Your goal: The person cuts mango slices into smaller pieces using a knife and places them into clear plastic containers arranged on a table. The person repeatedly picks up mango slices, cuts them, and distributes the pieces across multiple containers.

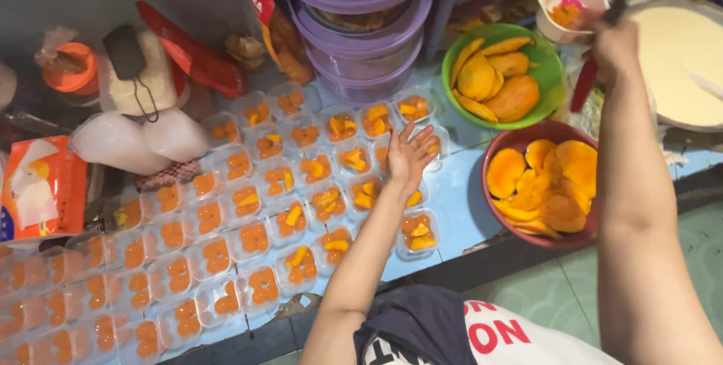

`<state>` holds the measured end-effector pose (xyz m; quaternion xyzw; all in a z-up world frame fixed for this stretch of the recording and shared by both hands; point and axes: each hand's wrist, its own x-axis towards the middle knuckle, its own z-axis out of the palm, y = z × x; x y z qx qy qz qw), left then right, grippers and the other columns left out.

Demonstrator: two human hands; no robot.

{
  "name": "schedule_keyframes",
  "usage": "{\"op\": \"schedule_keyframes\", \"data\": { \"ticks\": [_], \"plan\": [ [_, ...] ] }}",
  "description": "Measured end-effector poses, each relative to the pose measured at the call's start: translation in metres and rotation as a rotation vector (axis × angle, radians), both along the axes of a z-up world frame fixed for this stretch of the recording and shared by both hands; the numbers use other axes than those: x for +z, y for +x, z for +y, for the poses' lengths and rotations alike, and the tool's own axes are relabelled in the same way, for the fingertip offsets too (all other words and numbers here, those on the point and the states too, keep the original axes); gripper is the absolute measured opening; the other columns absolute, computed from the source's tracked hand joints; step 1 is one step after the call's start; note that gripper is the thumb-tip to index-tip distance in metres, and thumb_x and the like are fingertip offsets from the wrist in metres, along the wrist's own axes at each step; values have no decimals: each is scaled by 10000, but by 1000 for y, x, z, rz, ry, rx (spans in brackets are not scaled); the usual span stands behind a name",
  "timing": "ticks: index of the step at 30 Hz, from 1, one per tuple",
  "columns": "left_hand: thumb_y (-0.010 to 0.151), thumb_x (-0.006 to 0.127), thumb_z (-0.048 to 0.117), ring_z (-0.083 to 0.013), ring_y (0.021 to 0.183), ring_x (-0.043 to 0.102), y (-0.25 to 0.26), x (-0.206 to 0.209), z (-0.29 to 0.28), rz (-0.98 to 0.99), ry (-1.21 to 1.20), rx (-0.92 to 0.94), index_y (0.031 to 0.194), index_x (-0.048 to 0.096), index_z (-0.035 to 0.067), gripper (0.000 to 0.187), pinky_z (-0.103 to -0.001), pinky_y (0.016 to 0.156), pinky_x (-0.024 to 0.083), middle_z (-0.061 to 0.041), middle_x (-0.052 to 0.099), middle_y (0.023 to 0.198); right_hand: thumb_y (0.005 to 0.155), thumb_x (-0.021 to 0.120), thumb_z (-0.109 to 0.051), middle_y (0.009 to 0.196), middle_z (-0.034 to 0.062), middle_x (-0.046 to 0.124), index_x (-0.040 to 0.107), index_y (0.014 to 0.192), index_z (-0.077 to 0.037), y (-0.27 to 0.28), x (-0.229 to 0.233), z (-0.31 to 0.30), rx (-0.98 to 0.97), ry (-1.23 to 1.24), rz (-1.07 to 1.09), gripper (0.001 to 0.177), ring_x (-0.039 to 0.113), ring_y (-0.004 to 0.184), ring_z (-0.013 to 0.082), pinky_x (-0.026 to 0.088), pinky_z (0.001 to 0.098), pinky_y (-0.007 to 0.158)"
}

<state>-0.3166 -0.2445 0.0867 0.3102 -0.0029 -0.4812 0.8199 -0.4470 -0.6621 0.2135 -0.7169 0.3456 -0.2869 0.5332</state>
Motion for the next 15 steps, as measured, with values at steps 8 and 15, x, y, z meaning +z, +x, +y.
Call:
{"op": "schedule_keyframes", "data": {
  "ticks": [8,15],
  "plan": [
    [1040,292,615,-370,1289,535,-43,-10,-19,-19,21,-140,1591,261,93,760,-483,1054,428,-213,532,1489,944,636,-149,1012,148,794,740,1278,-159,-95,-55,110,547,-477,834,351,755,824,292,584,411,793],
    [1050,269,553,-332,1193,604,-72,-28,-29,21,168,-169,1523,357,81,675,-451,977,480,-191,610,1374,654,704,-8,1143,103,772,695,1270,-217,-147,-60,170,826,-435,814,650,724,1050,303,557,401,919]
  ]
}}
